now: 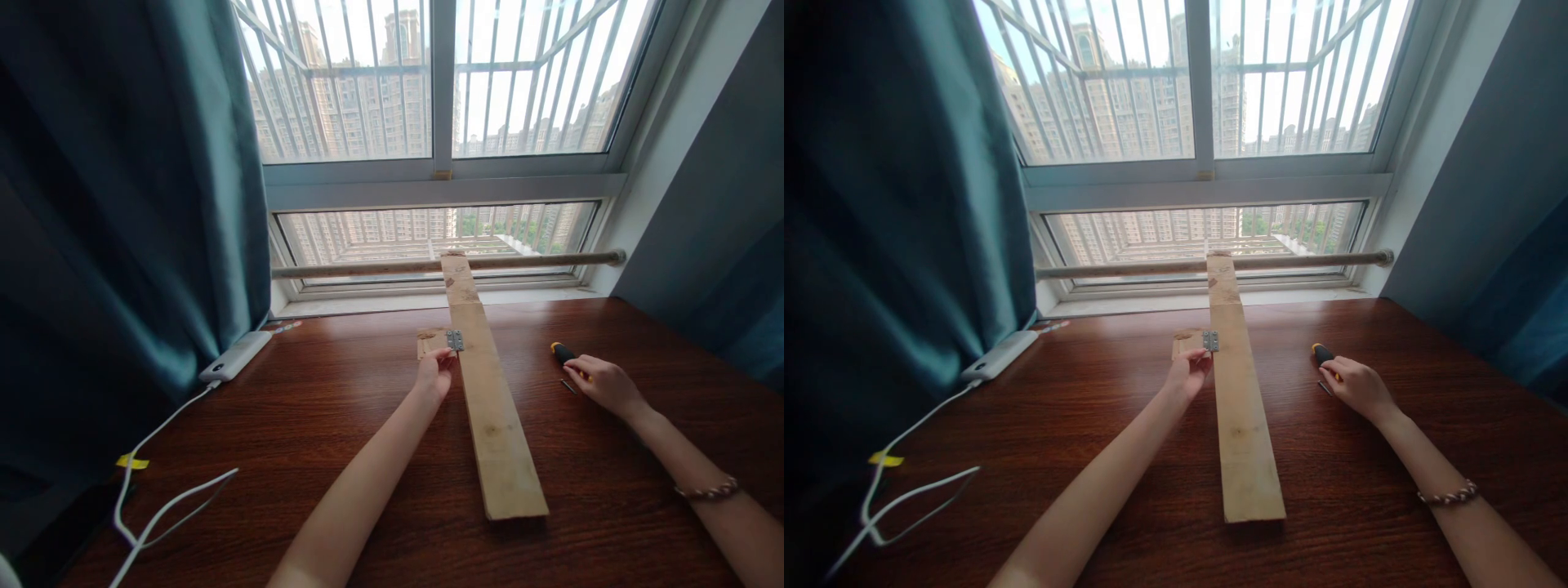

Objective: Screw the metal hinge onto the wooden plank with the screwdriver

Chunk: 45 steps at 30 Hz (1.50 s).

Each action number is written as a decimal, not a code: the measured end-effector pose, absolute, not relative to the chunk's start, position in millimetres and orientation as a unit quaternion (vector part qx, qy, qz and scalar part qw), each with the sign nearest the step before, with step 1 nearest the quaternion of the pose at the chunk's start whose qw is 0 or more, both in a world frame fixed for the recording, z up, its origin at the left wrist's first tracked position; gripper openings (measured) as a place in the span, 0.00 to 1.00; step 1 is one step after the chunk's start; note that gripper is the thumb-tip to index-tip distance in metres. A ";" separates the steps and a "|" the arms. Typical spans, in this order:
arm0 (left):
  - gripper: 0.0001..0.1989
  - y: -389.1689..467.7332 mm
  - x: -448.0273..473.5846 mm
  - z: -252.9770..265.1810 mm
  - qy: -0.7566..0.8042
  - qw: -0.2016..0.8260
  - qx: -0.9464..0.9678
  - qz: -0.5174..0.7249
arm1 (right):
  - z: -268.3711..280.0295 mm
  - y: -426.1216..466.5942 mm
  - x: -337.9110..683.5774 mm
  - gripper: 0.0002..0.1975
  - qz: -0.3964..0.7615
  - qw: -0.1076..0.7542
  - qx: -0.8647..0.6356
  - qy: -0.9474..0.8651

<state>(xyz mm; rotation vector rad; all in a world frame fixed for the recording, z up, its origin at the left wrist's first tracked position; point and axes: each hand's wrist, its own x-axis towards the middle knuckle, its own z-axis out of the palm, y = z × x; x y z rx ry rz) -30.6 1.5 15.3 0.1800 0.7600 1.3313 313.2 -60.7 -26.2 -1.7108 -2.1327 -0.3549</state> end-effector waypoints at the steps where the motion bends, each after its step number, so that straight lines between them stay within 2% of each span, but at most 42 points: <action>1: 0.13 1.4 -30.8 15.4 0.346 0.718 0.081 0.599 | -24.6 -62.2 310.4 0.14 -0.106 0.173 -0.596 -0.777; 6: 0.12 0.7 -31.9 17.7 0.354 0.726 0.082 0.584 | -24.7 -65.3 302.9 0.11 -0.077 0.107 -0.580 -0.804; 12: 0.12 -0.4 -31.5 20.1 0.358 0.729 0.075 0.579 | -28.5 -61.3 306.5 0.13 -0.057 0.095 -0.578 -0.809; 17: 0.13 -0.7 -31.4 20.7 0.357 0.728 0.072 0.580 | -24.6 -58.9 305.0 0.12 -0.002 0.173 -0.576 -0.799; 24: 0.12 -1.1 -31.6 20.7 0.339 0.740 0.079 0.576 | 7.5 -68.5 266.7 0.11 0.069 0.374 -0.584 -0.717; 27: 0.12 -0.7 -31.5 20.1 0.348 0.734 0.077 0.577 | 28.4 -70.7 232.9 0.13 0.148 0.455 -0.577 -0.662; 31: 0.12 -0.4 -31.6 20.0 0.356 0.730 0.078 0.578 | 48.3 -62.2 181.4 0.14 0.268 0.520 -0.518 -0.624; 36: 0.11 -2.7 -32.3 23.9 0.362 0.725 0.096 0.578 | 54.1 -34.6 129.1 0.14 0.360 0.560 -0.443 -0.601; 45: 0.10 -1.9 -34.7 22.1 0.367 0.725 0.099 0.574 | 31.1 -4.8 98.0 0.08 0.333 0.557 -0.435 -0.624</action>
